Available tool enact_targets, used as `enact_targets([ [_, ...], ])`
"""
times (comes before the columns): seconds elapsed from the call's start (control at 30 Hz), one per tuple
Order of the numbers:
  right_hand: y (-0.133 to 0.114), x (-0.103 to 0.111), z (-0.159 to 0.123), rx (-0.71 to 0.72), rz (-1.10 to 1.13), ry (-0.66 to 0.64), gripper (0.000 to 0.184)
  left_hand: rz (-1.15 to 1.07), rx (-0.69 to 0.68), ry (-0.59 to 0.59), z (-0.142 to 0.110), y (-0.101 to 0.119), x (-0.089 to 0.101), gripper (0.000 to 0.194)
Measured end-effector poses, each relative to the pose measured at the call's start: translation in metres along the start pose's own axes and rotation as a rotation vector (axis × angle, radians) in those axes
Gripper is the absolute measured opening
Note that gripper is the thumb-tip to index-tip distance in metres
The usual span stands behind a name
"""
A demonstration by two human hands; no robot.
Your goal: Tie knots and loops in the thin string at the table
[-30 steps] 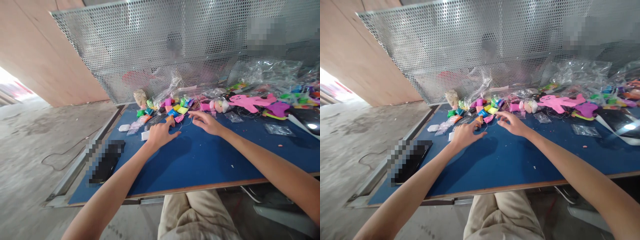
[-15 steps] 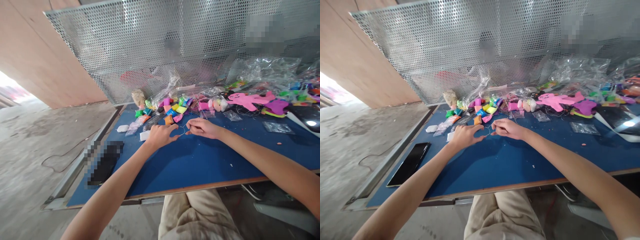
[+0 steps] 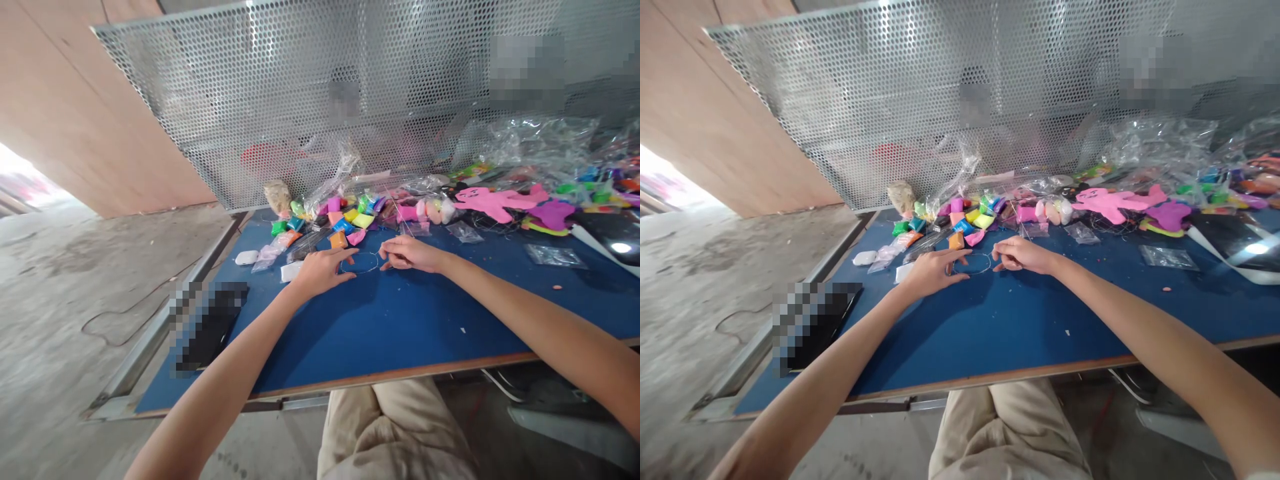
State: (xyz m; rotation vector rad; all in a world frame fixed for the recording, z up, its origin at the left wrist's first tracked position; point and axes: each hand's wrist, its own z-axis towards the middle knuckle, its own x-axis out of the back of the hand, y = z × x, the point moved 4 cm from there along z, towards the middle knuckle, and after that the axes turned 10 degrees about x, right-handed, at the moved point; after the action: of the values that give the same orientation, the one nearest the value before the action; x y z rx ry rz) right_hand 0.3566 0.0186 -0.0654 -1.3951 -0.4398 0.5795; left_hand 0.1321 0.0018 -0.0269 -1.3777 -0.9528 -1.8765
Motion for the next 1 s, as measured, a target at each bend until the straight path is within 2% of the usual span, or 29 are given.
enact_targets([
  [0.2, 0.0041, 0.0016, 0.0003, -0.004, 0.031, -0.016, 0.034, 0.061, -0.049, 0.031, 0.0009, -0.0025, -0.0007, 0.061],
  [0.43, 0.0031, 0.0029, -0.0009, 0.003, 0.016, -0.059, 0.034, -0.021, -0.061, 0.043, 0.0005, -0.0059, -0.0016, 0.055],
  [0.7, 0.0013, 0.0036, -0.0011, -0.002, -0.009, -0.103, 0.034, 0.039, -0.102, 0.093, -0.0009, -0.0021, 0.0002, 0.045],
  [1.0, 0.0033, 0.0076, -0.0006, 0.014, 0.009, -0.109, 0.033, 0.098, -0.111, 0.138, -0.0003, -0.0055, -0.0027, 0.05],
])
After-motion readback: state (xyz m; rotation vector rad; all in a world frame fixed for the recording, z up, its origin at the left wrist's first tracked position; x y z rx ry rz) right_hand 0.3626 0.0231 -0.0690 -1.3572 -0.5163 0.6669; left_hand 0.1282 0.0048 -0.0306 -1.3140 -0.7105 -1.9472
